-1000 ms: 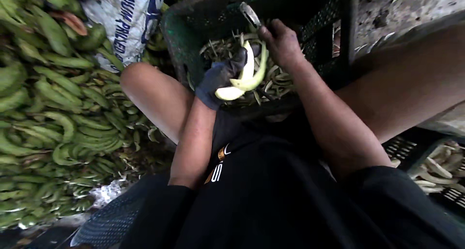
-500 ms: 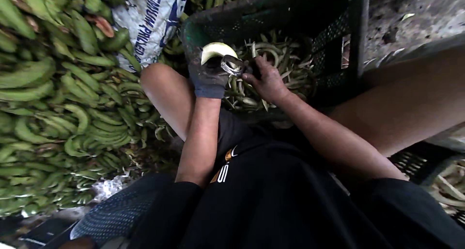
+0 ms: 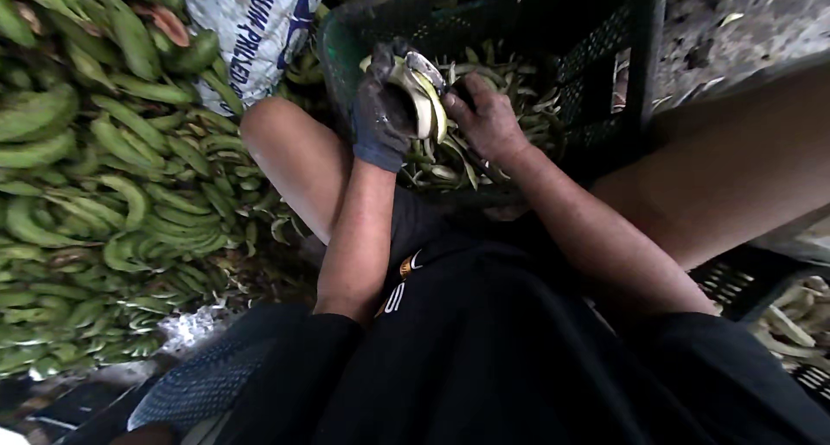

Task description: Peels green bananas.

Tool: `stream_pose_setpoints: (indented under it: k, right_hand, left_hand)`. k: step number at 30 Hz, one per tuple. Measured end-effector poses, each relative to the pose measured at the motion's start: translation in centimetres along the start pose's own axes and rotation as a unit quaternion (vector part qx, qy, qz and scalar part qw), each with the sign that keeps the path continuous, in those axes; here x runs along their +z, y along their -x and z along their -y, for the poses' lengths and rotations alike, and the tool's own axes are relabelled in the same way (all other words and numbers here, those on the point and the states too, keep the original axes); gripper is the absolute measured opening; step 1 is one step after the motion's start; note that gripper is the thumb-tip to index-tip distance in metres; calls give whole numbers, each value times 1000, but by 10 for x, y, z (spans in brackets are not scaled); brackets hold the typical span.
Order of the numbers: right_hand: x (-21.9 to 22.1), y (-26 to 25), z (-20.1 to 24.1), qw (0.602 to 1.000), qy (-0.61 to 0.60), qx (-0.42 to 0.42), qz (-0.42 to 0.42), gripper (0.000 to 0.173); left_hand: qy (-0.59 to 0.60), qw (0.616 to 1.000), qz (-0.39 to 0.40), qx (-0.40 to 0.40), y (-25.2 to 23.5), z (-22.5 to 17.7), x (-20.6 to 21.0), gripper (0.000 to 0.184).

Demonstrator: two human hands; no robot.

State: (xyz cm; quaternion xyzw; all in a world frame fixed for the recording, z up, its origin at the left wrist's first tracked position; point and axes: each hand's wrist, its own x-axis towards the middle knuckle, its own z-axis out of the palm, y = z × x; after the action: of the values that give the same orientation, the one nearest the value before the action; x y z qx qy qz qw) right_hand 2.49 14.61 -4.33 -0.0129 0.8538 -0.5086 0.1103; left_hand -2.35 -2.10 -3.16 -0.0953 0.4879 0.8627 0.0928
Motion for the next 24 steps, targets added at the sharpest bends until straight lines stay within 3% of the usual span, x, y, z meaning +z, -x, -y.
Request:
stream_pose_setpoints:
  k: [3, 6, 9, 12, 14, 15, 17, 18, 22, 24]
  right_hand:
    - [-8, -4, -4, 1000, -7, -3, 2, 38]
    - [-12, 1, -5, 1000, -12, 14, -21, 38]
    - [-9, -2, -6, 998, 0, -7, -59, 37]
    - [-6, 1, -5, 999, 21, -4, -44, 39]
    - [-9, -1, -2, 999, 38, -8, -33, 40]
    - [-14, -2, 0, 999, 39, 2, -27, 40]
    - [-33, -9, 2, 998, 31, 50, -19, 42]
    - [-42, -13, 0, 997, 28, 75, -10, 44]
    - [-52, -14, -8, 992, 46, 113, -10, 43]
    - [-54, -16, -14, 986, 84, 145, -20, 44]
  left_hand:
    - [-183, 981, 53, 23, -1, -3, -2, 37]
    - [-384, 922, 57, 8, 8, -6, 5, 46]
    - [-394, 918, -47, 18, 9, 6, 13, 49]
    - [-389, 920, -28, 46, 16, 13, 14, 48]
    - [-420, 907, 7, 35, 9, 14, 9, 52]
    - [-472, 880, 40, 12, 7, 8, 6, 57]
    - [-598, 792, 115, -46, 6, -4, 13, 70]
    - [-607, 777, 155, -58, 7, -2, 13, 75]
    - [-563, 796, 200, -98, 12, 4, 14, 68]
    - [-616, 739, 247, -119, 13, -3, 11, 69]
